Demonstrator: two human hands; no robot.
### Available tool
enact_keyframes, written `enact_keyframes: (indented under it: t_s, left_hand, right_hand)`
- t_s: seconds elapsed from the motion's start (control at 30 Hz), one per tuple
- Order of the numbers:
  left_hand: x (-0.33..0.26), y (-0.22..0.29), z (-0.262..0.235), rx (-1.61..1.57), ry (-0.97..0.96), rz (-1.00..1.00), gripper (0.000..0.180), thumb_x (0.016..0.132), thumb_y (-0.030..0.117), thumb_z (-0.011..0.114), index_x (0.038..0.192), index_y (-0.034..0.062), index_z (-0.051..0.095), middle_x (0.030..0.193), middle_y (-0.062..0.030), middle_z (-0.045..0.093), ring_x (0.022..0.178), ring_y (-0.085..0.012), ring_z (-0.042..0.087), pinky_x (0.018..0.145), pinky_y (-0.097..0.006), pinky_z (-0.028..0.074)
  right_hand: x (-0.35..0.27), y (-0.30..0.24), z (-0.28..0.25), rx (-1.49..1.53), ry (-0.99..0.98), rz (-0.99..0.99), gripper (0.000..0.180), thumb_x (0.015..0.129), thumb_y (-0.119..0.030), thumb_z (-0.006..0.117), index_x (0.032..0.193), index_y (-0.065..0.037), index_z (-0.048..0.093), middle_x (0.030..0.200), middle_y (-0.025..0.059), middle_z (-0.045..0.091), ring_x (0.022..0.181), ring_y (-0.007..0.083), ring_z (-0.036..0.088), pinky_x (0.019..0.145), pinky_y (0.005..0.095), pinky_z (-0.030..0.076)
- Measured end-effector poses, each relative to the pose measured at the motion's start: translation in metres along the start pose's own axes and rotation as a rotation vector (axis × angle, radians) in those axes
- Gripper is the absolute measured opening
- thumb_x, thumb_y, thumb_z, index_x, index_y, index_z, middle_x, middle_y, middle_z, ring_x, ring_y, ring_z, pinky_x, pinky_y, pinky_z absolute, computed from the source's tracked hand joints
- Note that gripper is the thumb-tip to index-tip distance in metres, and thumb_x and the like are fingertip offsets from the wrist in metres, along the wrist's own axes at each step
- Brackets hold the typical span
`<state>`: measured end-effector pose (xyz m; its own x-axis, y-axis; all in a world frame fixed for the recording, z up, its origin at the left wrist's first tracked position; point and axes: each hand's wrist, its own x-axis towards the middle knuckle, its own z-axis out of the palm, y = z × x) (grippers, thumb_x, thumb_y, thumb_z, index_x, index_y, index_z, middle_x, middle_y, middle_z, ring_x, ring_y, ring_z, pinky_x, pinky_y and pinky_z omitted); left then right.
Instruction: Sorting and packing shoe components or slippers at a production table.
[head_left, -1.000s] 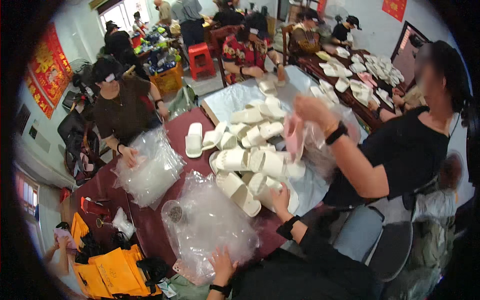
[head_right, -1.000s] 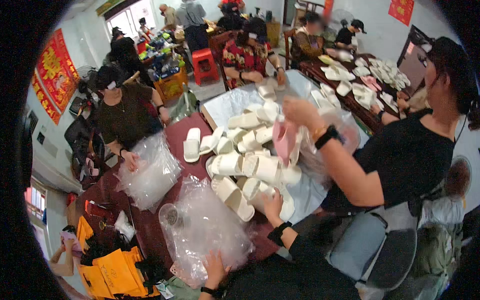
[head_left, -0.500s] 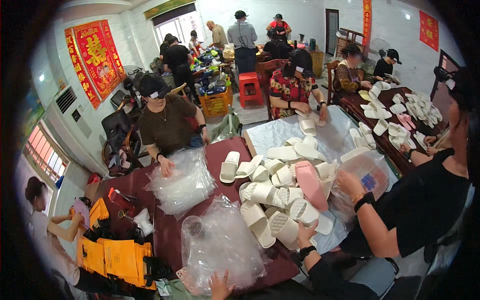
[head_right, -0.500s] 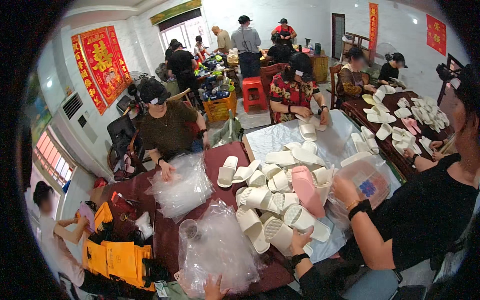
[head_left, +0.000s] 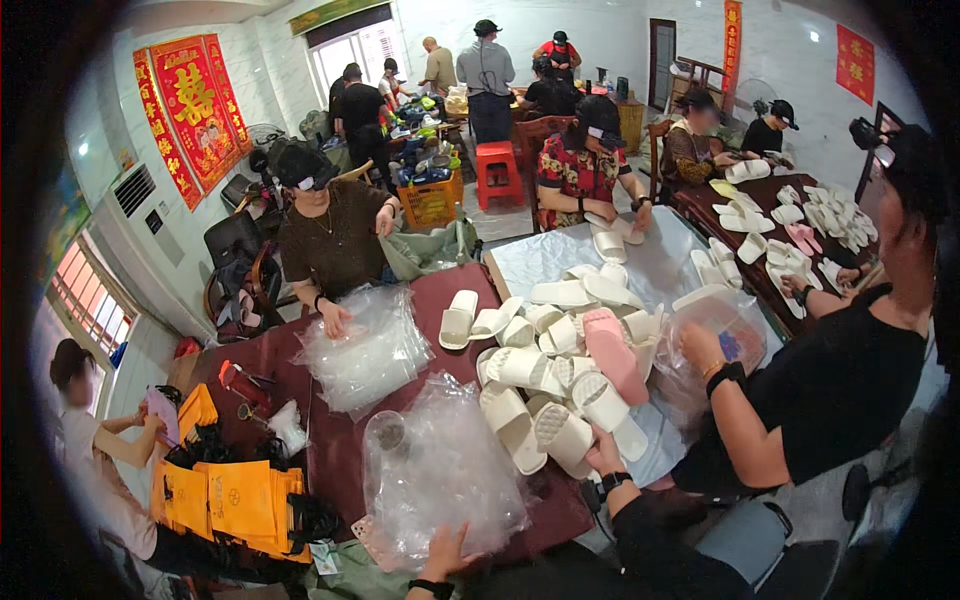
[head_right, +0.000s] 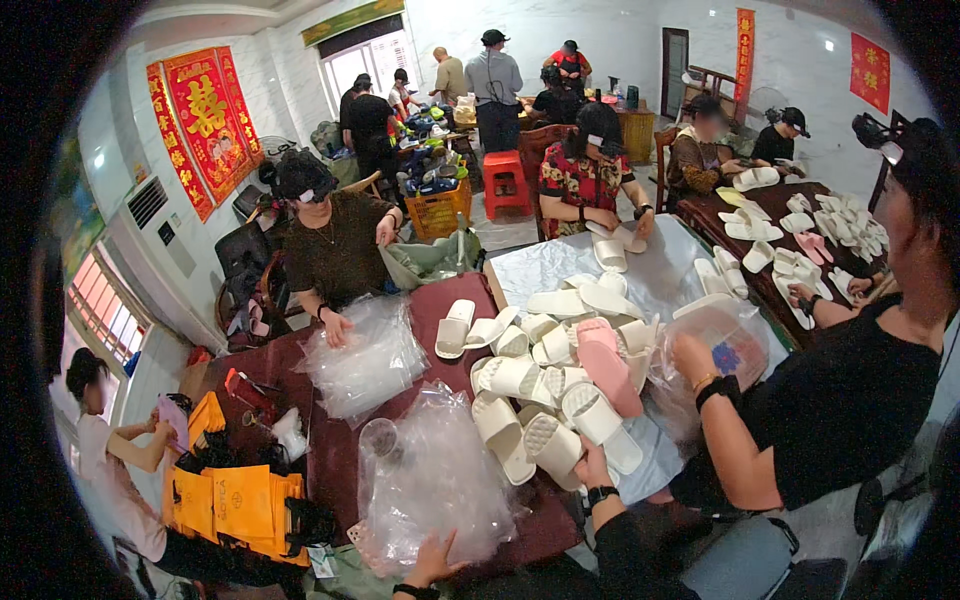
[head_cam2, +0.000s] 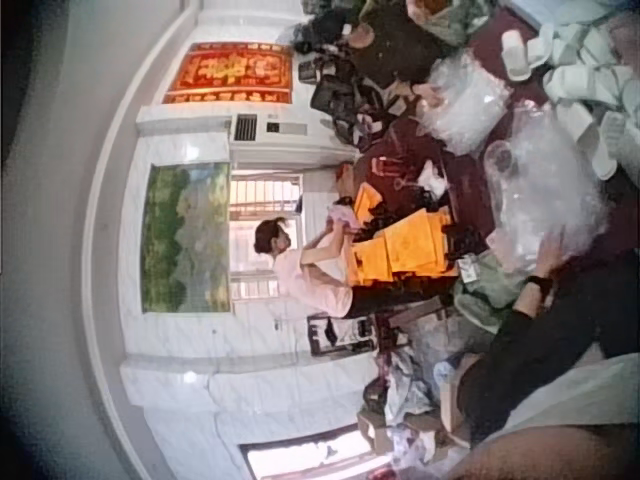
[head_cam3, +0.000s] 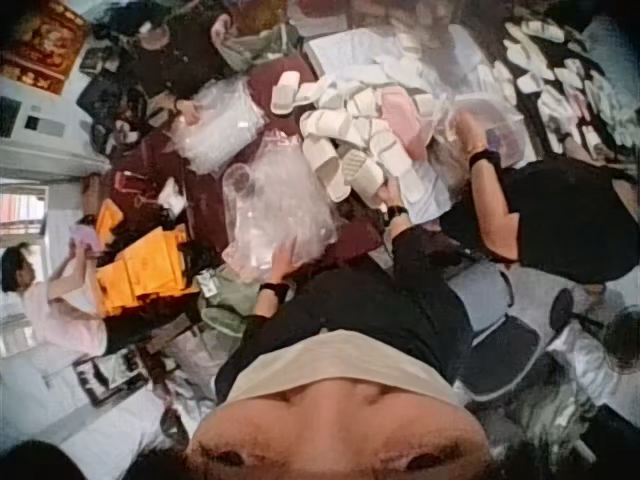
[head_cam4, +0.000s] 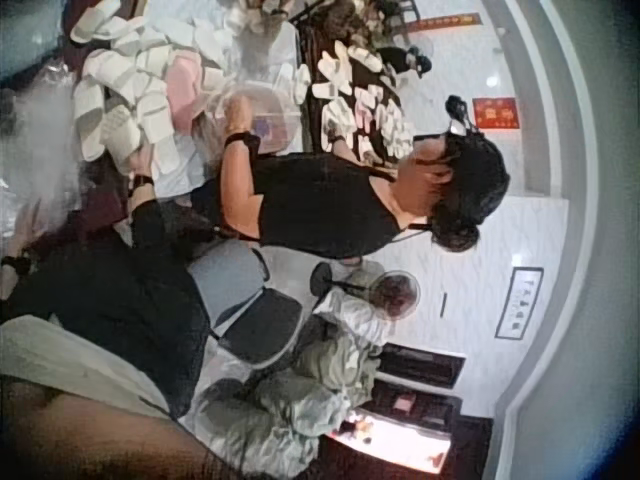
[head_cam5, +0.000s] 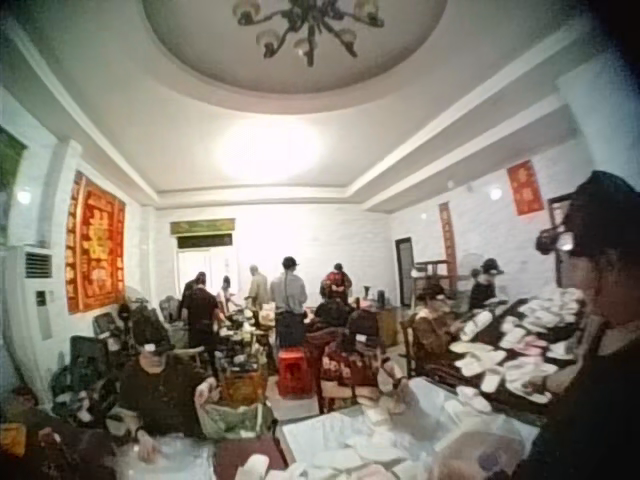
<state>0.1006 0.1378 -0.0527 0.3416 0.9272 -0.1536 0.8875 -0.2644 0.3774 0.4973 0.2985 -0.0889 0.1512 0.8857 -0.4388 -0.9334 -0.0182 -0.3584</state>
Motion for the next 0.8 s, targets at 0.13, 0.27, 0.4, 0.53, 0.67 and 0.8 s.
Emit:
enact_keyframes:
  t_s: [0.13, 0.27, 0.4, 0.53, 0.67, 0.8]
  left_hand:
    - [-0.003, -0.016, -0.013, -0.257, -0.012, 0.088, 0.08, 0.068, 0.054, 0.063, 0.134, 0.0235, 0.031, 0.132, -0.0302, 0.028, 0.118, -0.0461, 0.033, 0.09, -0.059, 0.033]
    - [-0.003, -0.018, -0.036, 0.186, -0.045, 0.034, 0.083, 0.066, 0.057, 0.063, 0.135, 0.0281, 0.028, 0.135, -0.0272, 0.026, 0.122, -0.0471, 0.027, 0.093, -0.063, 0.025]
    - [0.017, -0.007, -0.048, 0.086, -0.099, 0.215, 0.089, 0.063, 0.063, 0.062, 0.137, 0.0356, 0.021, 0.14, -0.027, 0.014, 0.127, -0.0496, 0.014, 0.096, -0.065, 0.016]
    - [0.047, -0.004, -0.03, 0.278, -0.156, 0.269, 0.084, 0.066, 0.065, 0.058, 0.136, 0.0354, 0.023, 0.141, -0.0208, 0.017, 0.126, -0.0478, 0.018, 0.095, -0.066, 0.016]
    - [0.076, -0.021, 0.013, 0.0, -0.158, 0.258, 0.077, 0.07, 0.061, 0.056, 0.134, 0.0243, 0.033, 0.142, -0.0162, 0.02, 0.125, -0.0475, 0.02, 0.098, -0.062, 0.016]
    - [0.086, -0.018, 0.01, -0.238, -0.024, 0.516, 0.072, 0.074, 0.058, 0.054, 0.13, 0.0158, 0.039, 0.141, -0.0136, 0.024, 0.126, -0.047, 0.019, 0.1, -0.06, 0.015]
  right_hand:
    - [-0.03, 0.008, 0.024, -0.2, 0.103, -0.135, 0.033, 0.082, 0.0, 0.049, 0.115, 0.001, 0.045, 0.106, 0.0125, 0.055, 0.094, 0.0276, 0.056, 0.082, 0.0418, 0.047]
    - [-0.072, 0.025, 0.018, -0.341, 0.11, 0.015, 0.033, 0.081, 0.0, 0.051, 0.113, 0.002, 0.045, 0.103, 0.0143, 0.056, 0.092, 0.0267, 0.058, 0.08, 0.0396, 0.048]
    - [-0.123, 0.054, 0.036, -0.536, 0.07, 0.164, 0.032, 0.08, -0.001, 0.055, 0.111, 0.003, 0.047, 0.103, 0.0123, 0.058, 0.089, 0.0238, 0.058, 0.076, 0.035, 0.048]
    - [-0.148, 0.079, 0.071, -0.467, -0.012, 0.103, 0.031, 0.08, -0.002, 0.056, 0.11, 0.003, 0.048, 0.101, 0.0118, 0.058, 0.088, 0.0225, 0.058, 0.076, 0.0343, 0.048]
    - [-0.17, 0.113, 0.116, -0.529, -0.011, 0.052, 0.031, 0.079, -0.001, 0.057, 0.108, 0.003, 0.049, 0.101, 0.0122, 0.059, 0.087, 0.0217, 0.058, 0.075, 0.0338, 0.048]
    - [-0.149, 0.171, 0.122, -0.579, 0.025, 0.002, 0.037, 0.079, 0.001, 0.053, 0.115, 0.002, 0.045, 0.104, 0.0124, 0.057, 0.092, 0.021, 0.057, 0.078, 0.0348, 0.048]
